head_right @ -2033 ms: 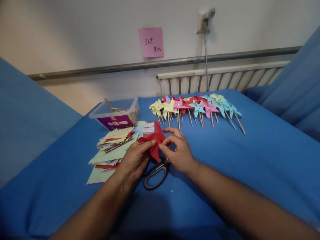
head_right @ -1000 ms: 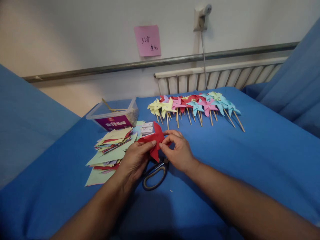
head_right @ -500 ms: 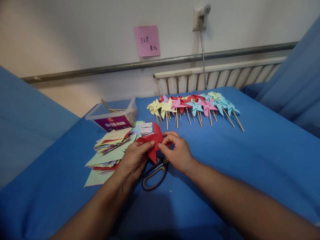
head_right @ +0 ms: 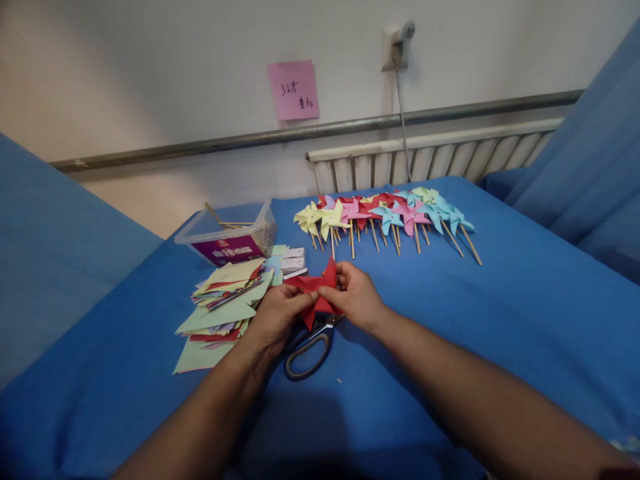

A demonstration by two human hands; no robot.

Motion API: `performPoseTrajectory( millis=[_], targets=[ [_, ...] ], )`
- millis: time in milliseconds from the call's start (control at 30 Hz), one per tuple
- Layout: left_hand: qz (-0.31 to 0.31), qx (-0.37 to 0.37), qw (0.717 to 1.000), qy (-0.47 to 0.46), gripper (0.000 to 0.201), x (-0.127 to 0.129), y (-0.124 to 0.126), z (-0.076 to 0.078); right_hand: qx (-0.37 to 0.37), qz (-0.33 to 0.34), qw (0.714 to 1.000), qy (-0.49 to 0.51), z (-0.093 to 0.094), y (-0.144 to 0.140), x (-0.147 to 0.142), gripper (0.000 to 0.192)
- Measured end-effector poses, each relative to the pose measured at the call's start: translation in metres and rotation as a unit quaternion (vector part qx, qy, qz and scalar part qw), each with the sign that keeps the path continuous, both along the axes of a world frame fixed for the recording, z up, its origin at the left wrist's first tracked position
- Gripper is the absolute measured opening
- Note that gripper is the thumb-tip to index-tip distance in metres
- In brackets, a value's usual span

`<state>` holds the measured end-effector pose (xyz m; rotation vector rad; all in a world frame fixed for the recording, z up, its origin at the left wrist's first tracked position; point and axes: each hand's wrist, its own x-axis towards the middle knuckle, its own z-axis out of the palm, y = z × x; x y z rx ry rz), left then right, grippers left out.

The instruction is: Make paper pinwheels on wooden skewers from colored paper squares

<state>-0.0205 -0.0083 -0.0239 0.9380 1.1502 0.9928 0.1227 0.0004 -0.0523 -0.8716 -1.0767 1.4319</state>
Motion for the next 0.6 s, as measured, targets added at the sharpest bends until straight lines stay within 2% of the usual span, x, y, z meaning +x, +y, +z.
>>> performPoseTrajectory(
  millis=[133, 267, 333, 400, 500, 600],
  targets=[
    [0.069, 0.011, 0.997, 0.008, 0.026, 0.008, 0.001, -0.005, 0.004, -0.056, 0.998, 0.014, -0.003, 0.002, -0.006, 0.035],
    [0.083, 0.021, 0.996, 0.015, 0.029, 0.014, 0.009, -0.001, 0.012, -0.075, 0.996, 0.038, -0.002, 0.007, -0.004, 0.036],
    [0.089, 0.022, 0.996, 0.01, 0.027, 0.012, 0.016, 0.006, 0.008, -0.094, 0.994, 0.054, -0.002, 0.013, 0.002, 0.038],
    [0.113, 0.038, 0.993, -0.002, 0.025, 0.009, 0.024, 0.017, -0.004, -0.146, 0.988, 0.048, -0.005, 0.023, 0.011, 0.036],
    [0.15, 0.058, 0.986, -0.039, 0.023, 0.004, 0.033, 0.033, -0.06, -0.224, 0.972, 0.032, -0.014, 0.041, 0.022, 0.031],
    [0.187, 0.069, 0.977, -0.073, 0.024, 0.0, 0.04, 0.046, -0.075, -0.238, 0.968, 0.031, -0.023, 0.054, 0.027, 0.031]
  ],
)
